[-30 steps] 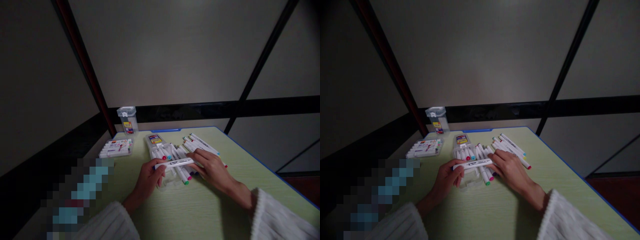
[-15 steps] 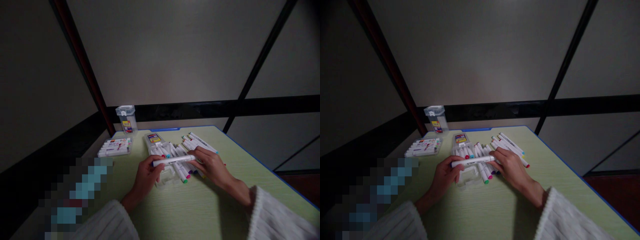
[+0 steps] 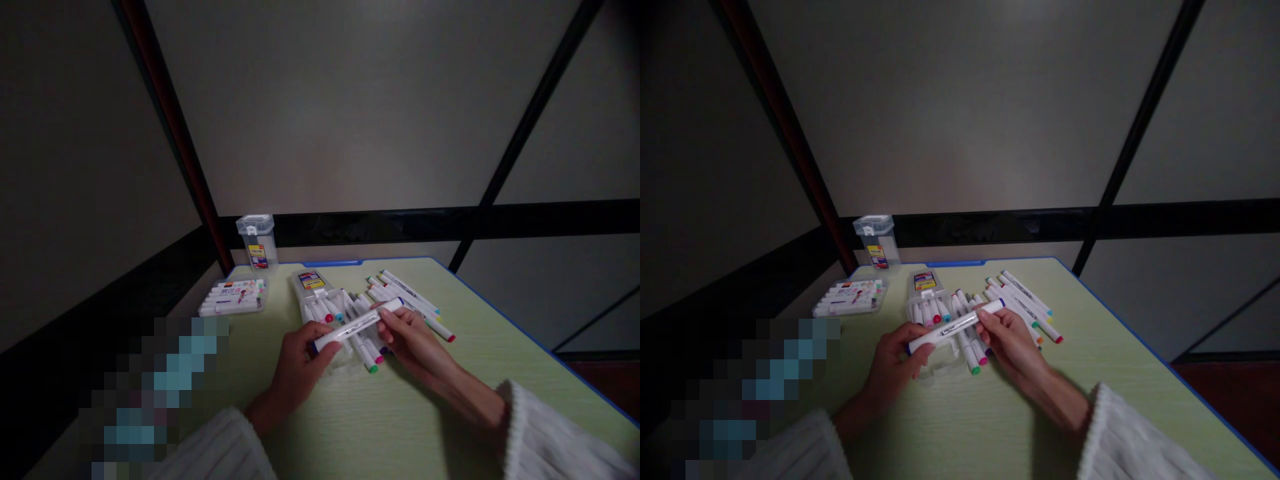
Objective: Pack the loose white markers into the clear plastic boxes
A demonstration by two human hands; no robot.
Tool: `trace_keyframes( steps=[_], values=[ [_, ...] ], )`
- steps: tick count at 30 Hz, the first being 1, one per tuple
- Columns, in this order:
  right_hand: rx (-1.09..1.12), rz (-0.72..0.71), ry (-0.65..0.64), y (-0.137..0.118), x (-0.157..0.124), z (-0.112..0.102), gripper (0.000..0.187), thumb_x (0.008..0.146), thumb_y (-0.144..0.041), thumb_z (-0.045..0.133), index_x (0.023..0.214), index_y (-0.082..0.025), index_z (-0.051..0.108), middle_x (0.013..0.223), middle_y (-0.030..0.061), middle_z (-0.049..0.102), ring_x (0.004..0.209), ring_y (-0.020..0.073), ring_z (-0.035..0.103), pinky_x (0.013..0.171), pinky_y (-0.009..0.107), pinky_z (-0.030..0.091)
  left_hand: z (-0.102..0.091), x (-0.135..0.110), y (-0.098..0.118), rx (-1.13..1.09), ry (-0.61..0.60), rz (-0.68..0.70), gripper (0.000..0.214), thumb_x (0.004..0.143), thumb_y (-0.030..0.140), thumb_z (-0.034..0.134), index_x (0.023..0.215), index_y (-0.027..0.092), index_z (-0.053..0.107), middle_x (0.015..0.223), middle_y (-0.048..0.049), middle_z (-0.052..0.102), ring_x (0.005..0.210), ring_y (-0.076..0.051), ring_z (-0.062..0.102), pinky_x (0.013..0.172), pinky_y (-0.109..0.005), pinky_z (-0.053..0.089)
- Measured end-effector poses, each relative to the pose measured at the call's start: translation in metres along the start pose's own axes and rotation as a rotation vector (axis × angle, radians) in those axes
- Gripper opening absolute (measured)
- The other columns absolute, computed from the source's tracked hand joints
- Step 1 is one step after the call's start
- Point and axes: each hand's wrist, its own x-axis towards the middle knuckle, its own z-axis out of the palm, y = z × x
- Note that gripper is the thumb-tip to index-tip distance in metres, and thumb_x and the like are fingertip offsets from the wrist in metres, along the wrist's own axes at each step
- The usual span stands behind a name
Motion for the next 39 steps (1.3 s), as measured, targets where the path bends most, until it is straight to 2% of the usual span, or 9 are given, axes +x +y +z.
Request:
trace_keyframes(
  steps=[5,9,14,20,28,39],
  values=[
    [0.108,0.147,-0.038,0.003,-0.004,0.001,0.027,0.06,-0.034,0.076,0.056,-0.014,0.057,0.049,-0.0049,0.051,0.042,0.0033,0.041,0.04,0.014,0.035,0.003,-0.008,0.001,0.113,-0.055,0.077,0.011,0.068,0.025,0.061,0.068,0.014,0.059,0.053,0.0006,0.059,0.045,-0.009,0.049,0.045,-0.018,0.035],
    [0.138,0.203,-0.076,0.004,-0.008,0.003,0.022,0.061,-0.03,0.076,0.061,-0.014,0.06,0.049,-0.0047,0.053,0.042,0.0041,0.043,0.04,0.015,0.038,0.006,-0.012,0.0,0.13,-0.093,0.087,0.012,0.069,0.026,0.06,0.066,0.015,0.058,0.049,0.0006,0.059,0.042,-0.009,0.048,0.043,-0.018,0.032],
    [0.187,0.21,-0.061,0.005,-0.009,0.002,0.021,0.058,-0.027,0.078,0.062,-0.015,0.062,0.051,-0.0043,0.055,0.043,0.0042,0.046,0.04,0.014,0.041,0.007,-0.012,0.0,0.154,-0.109,0.099,0.012,0.069,0.025,0.06,0.064,0.015,0.055,0.05,-0.0006,0.06,0.041,-0.011,0.051,0.042,-0.019,0.032],
    [0.144,0.2,-0.122,0.006,-0.009,0.004,0.021,0.059,-0.027,0.077,0.071,-0.014,0.066,0.05,-0.0053,0.054,0.042,0.0022,0.044,0.04,0.011,0.038,0.008,-0.015,-0.002,0.192,-0.146,0.124,0.014,0.069,0.025,0.061,0.062,0.016,0.052,0.052,-0.0033,0.062,0.043,-0.013,0.054,0.042,-0.019,0.035],
    [0.141,0.238,-0.171,0.012,-0.011,0.008,0.026,0.064,-0.036,0.073,0.073,-0.013,0.065,0.054,-0.0025,0.059,0.048,0.0044,0.054,0.046,0.012,0.043,0.007,-0.015,-0.003,0.222,-0.153,0.167,0.014,0.07,0.024,0.059,0.062,0.017,0.049,0.049,-0.0015,0.059,0.04,-0.011,0.05,0.041,-0.019,0.034],
    [0.123,0.262,-0.17,0.014,-0.01,0.008,0.028,0.06,-0.037,0.076,0.071,-0.013,0.065,0.054,-0.0017,0.061,0.047,0.0042,0.054,0.046,0.012,0.044,0.007,-0.015,-0.006,0.238,-0.127,0.261,0.014,0.069,0.021,0.058,0.062,0.016,0.047,0.048,0.0007,0.057,0.038,-0.009,0.049,0.04,-0.017,0.033]
  ],
)
